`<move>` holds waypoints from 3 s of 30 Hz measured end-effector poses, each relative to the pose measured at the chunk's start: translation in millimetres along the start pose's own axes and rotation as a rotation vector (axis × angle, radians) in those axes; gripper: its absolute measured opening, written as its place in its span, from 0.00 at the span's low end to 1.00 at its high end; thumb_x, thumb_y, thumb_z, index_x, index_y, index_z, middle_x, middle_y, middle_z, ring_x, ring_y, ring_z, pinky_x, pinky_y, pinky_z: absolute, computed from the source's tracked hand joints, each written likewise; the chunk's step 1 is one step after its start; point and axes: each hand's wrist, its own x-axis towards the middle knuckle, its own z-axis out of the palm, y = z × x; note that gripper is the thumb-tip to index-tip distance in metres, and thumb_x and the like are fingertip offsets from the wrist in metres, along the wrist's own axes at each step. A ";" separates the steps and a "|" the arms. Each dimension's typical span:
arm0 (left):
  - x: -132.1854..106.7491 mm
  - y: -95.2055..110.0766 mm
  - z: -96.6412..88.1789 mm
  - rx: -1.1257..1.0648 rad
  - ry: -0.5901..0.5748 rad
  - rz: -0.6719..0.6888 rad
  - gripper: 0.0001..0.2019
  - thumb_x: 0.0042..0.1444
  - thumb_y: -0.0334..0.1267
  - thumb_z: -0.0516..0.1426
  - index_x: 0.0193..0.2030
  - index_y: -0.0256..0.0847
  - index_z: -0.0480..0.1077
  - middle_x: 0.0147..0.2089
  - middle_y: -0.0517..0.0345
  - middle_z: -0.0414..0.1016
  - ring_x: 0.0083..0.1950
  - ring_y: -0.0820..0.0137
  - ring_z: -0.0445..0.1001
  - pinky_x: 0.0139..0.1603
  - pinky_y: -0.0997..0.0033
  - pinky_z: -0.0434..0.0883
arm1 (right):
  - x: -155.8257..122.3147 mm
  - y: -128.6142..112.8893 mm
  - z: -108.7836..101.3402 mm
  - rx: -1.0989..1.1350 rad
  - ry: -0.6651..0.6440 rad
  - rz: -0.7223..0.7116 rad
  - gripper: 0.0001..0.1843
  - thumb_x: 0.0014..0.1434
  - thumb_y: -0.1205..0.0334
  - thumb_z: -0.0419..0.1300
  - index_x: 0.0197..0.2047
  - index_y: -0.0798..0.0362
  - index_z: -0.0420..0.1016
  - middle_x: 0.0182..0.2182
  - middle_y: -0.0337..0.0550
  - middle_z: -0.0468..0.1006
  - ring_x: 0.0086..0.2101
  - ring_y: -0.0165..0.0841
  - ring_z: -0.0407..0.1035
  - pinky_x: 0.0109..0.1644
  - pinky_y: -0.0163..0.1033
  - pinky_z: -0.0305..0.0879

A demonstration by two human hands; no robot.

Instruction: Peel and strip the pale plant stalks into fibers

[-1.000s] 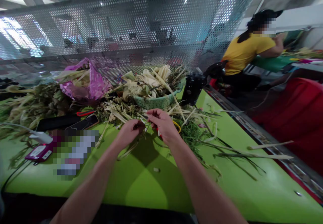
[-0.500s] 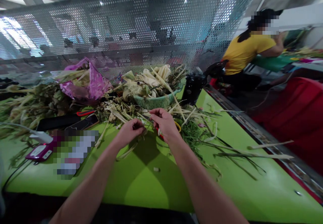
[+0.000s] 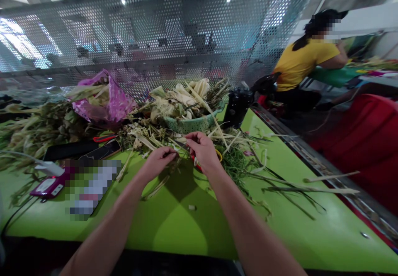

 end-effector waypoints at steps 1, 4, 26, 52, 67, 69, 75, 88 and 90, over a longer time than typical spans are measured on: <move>0.0 0.1 -0.4 -0.021 -0.002 -0.015 0.09 0.55 0.37 0.52 0.33 0.38 0.73 0.31 0.57 0.74 0.32 0.71 0.68 0.35 0.72 0.63 | 0.8 -0.1 -0.8 -0.010 0.003 -0.002 0.12 0.46 0.60 0.63 0.35 0.54 0.71 0.23 0.34 0.69 0.18 0.23 0.58 0.22 0.32 0.53; 0.5 -0.6 -1.5 -0.112 0.020 -0.078 0.10 0.56 0.38 0.52 0.36 0.38 0.74 0.33 0.56 0.76 0.34 0.70 0.70 0.36 0.72 0.64 | 2.9 0.2 -3.1 -0.038 0.009 0.011 0.11 0.46 0.60 0.63 0.34 0.54 0.70 0.23 0.33 0.69 0.18 0.24 0.57 0.22 0.32 0.53; 0.5 3.5 6.8 -0.246 0.129 -0.114 0.11 0.51 0.43 0.55 0.32 0.38 0.72 0.28 0.58 0.74 0.30 0.70 0.68 0.33 0.72 0.63 | -40.2 -133.4 -186.0 -0.160 0.821 -0.280 0.14 0.48 0.67 0.60 0.41 0.51 0.72 0.32 0.42 0.73 0.18 0.20 0.53 0.20 0.33 0.46; 3.8 3.2 5.1 -0.351 0.178 -0.016 0.07 0.54 0.35 0.54 0.36 0.38 0.72 0.34 0.58 0.75 0.38 0.71 0.71 0.42 0.72 0.66 | -16.3 11.3 6.7 -0.360 -0.165 -0.095 0.12 0.49 0.61 0.63 0.39 0.52 0.74 0.28 0.38 0.75 0.30 0.31 0.68 0.38 0.38 0.66; 1.8 5.6 6.2 -0.387 0.118 -0.008 0.06 0.54 0.35 0.54 0.36 0.40 0.73 0.36 0.58 0.75 0.39 0.72 0.71 0.44 0.73 0.66 | -16.3 8.3 7.8 -0.262 -0.181 0.024 0.11 0.45 0.58 0.65 0.31 0.55 0.77 0.25 0.38 0.75 0.27 0.30 0.66 0.35 0.37 0.62; 1.4 6.8 6.5 -0.372 0.114 -0.007 0.06 0.54 0.35 0.55 0.36 0.40 0.73 0.37 0.58 0.76 0.40 0.71 0.71 0.45 0.72 0.66 | -16.2 10.6 7.7 -0.293 -0.149 0.015 0.11 0.44 0.57 0.65 0.30 0.55 0.76 0.24 0.38 0.75 0.26 0.30 0.65 0.33 0.36 0.61; 1.7 9.1 6.6 -0.354 0.095 -0.029 0.06 0.54 0.36 0.55 0.36 0.40 0.71 0.35 0.58 0.75 0.38 0.71 0.70 0.41 0.73 0.66 | -18.4 13.9 8.8 -0.362 -0.071 -0.003 0.08 0.44 0.58 0.64 0.26 0.54 0.74 0.21 0.36 0.72 0.23 0.29 0.62 0.29 0.35 0.58; 0.2 8.9 4.0 -0.548 0.081 -0.197 0.08 0.50 0.36 0.58 0.36 0.37 0.65 0.30 0.62 0.69 0.32 0.76 0.68 0.36 0.75 0.64 | -20.1 10.6 11.0 -0.260 -0.141 0.050 0.08 0.47 0.58 0.61 0.28 0.55 0.71 0.21 0.35 0.68 0.23 0.27 0.59 0.27 0.34 0.54; -0.3 7.7 4.0 -0.564 0.074 -0.191 0.10 0.47 0.32 0.59 0.36 0.38 0.64 0.31 0.62 0.68 0.33 0.76 0.67 0.38 0.76 0.64 | -19.9 9.8 11.2 -0.258 -0.141 0.049 0.09 0.48 0.57 0.61 0.28 0.55 0.71 0.21 0.34 0.67 0.22 0.26 0.57 0.26 0.34 0.52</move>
